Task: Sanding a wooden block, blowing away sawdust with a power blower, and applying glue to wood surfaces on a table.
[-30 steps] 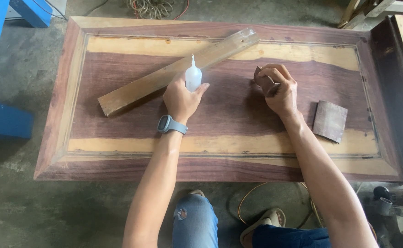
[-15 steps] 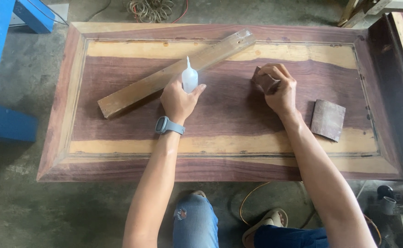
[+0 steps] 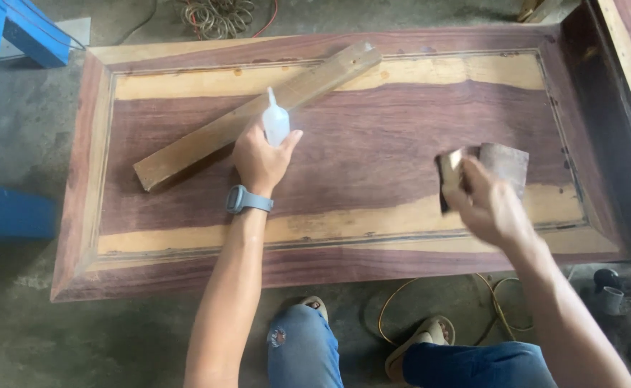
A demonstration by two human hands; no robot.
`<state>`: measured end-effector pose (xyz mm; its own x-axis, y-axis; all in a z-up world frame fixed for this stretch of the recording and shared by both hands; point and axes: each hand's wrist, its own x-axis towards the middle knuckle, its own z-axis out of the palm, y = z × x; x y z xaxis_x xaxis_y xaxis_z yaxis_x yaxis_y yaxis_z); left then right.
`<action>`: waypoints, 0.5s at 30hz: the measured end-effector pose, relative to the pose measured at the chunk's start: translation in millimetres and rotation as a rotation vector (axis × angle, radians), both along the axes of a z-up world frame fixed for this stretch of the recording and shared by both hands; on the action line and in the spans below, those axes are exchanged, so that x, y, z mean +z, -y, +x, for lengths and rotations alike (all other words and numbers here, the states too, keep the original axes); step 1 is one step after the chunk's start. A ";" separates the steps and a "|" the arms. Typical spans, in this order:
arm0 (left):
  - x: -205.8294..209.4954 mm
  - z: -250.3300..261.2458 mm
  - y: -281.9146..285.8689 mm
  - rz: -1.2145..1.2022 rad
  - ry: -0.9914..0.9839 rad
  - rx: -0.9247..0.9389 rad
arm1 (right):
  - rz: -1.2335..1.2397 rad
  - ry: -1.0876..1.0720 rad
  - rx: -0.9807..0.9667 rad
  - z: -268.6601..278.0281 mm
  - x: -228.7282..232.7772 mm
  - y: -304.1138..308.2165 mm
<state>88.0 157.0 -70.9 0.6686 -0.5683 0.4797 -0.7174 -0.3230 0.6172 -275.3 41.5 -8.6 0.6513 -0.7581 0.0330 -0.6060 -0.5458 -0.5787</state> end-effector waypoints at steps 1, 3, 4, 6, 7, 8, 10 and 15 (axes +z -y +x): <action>-3.3 0.7 -1.4 0.004 0.004 -0.007 | 0.004 0.004 -0.007 -4.3 5.3 -10.4; -6.9 2.0 -1.6 -0.008 0.063 -0.004 | -0.062 -0.118 -0.045 -13.4 16.5 -29.0; -8.6 3.3 -2.2 -0.004 0.074 -0.012 | -0.057 -0.107 -0.053 -19.6 3.9 -30.6; -10.8 4.6 -2.3 -0.022 0.112 0.007 | -0.107 -0.082 -0.137 -32.5 -20.7 -32.0; -9.8 2.5 -2.7 -0.018 0.124 0.002 | -0.102 -0.070 -0.143 -32.6 -34.3 -33.7; -7.9 1.1 -4.5 -0.003 0.118 0.028 | -0.313 -0.010 -0.161 -31.6 -48.2 -35.6; -5.8 -2.3 -7.7 0.022 0.124 0.057 | -0.512 0.061 -0.182 -30.5 -63.9 -38.2; 24.1 -24.0 -15.5 0.121 0.046 0.148 | -0.490 0.208 -0.218 -31.2 -58.6 -37.0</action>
